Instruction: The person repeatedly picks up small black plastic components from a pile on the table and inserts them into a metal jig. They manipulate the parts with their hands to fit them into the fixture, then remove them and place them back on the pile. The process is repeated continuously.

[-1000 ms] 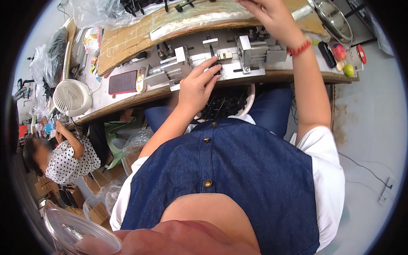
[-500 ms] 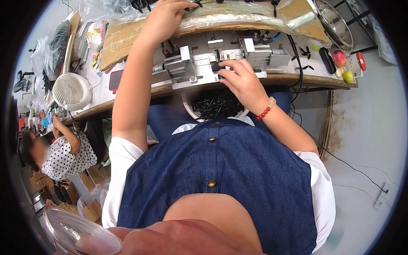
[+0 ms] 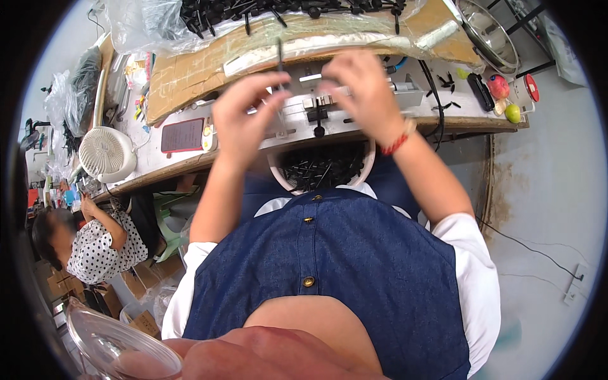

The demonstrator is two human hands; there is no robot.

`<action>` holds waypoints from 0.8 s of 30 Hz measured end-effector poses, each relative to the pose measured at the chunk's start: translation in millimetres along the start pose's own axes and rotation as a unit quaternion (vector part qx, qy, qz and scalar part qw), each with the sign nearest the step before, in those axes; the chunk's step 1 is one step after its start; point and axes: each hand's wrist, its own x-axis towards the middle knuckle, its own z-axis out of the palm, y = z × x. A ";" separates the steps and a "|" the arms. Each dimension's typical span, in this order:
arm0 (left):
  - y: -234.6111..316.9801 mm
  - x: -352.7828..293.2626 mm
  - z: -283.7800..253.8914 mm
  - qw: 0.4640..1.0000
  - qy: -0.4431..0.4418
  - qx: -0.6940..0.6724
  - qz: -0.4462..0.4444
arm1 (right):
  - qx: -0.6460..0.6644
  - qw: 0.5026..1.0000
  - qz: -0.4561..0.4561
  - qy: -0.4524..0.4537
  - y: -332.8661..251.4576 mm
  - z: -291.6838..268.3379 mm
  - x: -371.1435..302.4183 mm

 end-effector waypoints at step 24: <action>-26.0 -65.7 66.8 0.987 -0.051 0.151 0.015 | 0.451 0.804 0.380 -0.078 78.2 -29.9 96.3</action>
